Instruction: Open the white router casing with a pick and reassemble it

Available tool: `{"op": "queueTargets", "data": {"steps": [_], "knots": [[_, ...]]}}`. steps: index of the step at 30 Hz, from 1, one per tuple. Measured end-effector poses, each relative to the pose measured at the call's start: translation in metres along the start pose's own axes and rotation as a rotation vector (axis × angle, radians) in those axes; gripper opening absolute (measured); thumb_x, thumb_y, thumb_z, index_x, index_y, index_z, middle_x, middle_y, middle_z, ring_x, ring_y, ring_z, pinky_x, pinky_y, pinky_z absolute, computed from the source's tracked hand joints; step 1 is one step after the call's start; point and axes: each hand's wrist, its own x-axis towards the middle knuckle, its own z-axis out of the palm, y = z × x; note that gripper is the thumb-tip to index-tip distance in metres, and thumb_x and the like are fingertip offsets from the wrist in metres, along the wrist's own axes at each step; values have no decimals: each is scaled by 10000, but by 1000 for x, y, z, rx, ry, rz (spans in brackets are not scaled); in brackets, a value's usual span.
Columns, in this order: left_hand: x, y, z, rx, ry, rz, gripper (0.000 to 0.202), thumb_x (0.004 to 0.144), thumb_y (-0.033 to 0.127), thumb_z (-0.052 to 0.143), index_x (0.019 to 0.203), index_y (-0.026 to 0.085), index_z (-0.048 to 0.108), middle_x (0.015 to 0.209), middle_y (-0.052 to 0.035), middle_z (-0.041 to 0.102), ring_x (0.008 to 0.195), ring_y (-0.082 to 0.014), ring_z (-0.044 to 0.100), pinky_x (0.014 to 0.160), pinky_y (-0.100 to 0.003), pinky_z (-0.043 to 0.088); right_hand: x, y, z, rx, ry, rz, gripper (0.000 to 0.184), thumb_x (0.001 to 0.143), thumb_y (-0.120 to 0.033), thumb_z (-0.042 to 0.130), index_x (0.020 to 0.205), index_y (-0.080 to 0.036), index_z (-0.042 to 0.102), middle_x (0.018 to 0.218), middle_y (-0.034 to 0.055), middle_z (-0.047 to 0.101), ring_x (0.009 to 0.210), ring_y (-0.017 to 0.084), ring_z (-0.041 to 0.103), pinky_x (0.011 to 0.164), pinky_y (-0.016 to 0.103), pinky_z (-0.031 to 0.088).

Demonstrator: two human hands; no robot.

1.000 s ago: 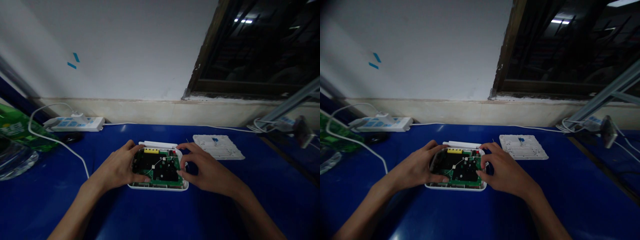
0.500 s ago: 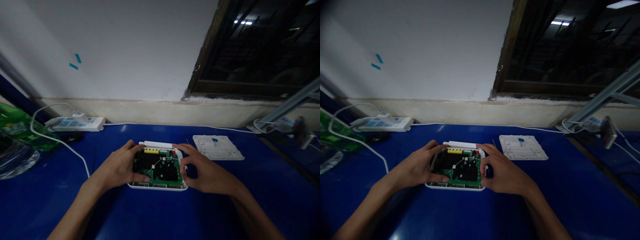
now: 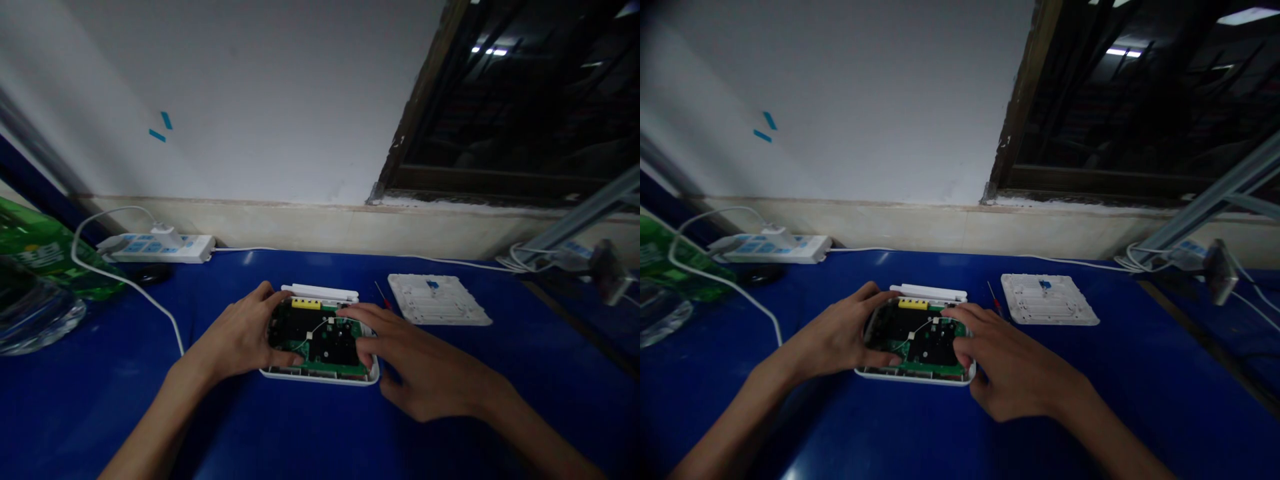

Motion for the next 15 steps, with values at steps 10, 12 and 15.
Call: {"op": "queueTargets", "data": {"steps": [10, 12, 15], "knots": [[0, -1, 1, 2, 14, 27, 913, 671, 670, 795, 1431, 251, 510, 1229, -105, 516, 1002, -300, 621, 876, -440, 534, -3, 8, 2, 79, -31, 11, 333, 677, -35, 613, 942, -236, 626, 1614, 38, 381, 1542, 285, 249, 1208, 488, 340], [0, 0, 1, 2, 4, 22, 913, 673, 669, 793, 1429, 243, 511, 1233, -109, 515, 1010, -307, 618, 878, -446, 536, -6, 8, 3, 81, -18, 18, 356, 676, -28, 609, 964, -236, 627, 1617, 40, 376, 1546, 285, 238, 1219, 500, 322], [0, 0, 1, -4, 4, 19, 924, 667, 668, 798, 1435, 244, 508, 1251, -118, 513, 1033, -318, 616, 895, -456, 533, -8, 8, 2, 84, -15, -4, 375, 691, -26, 610, 999, -240, 639, 1626, 39, 363, 1547, 283, 241, 1234, 507, 291]]}}
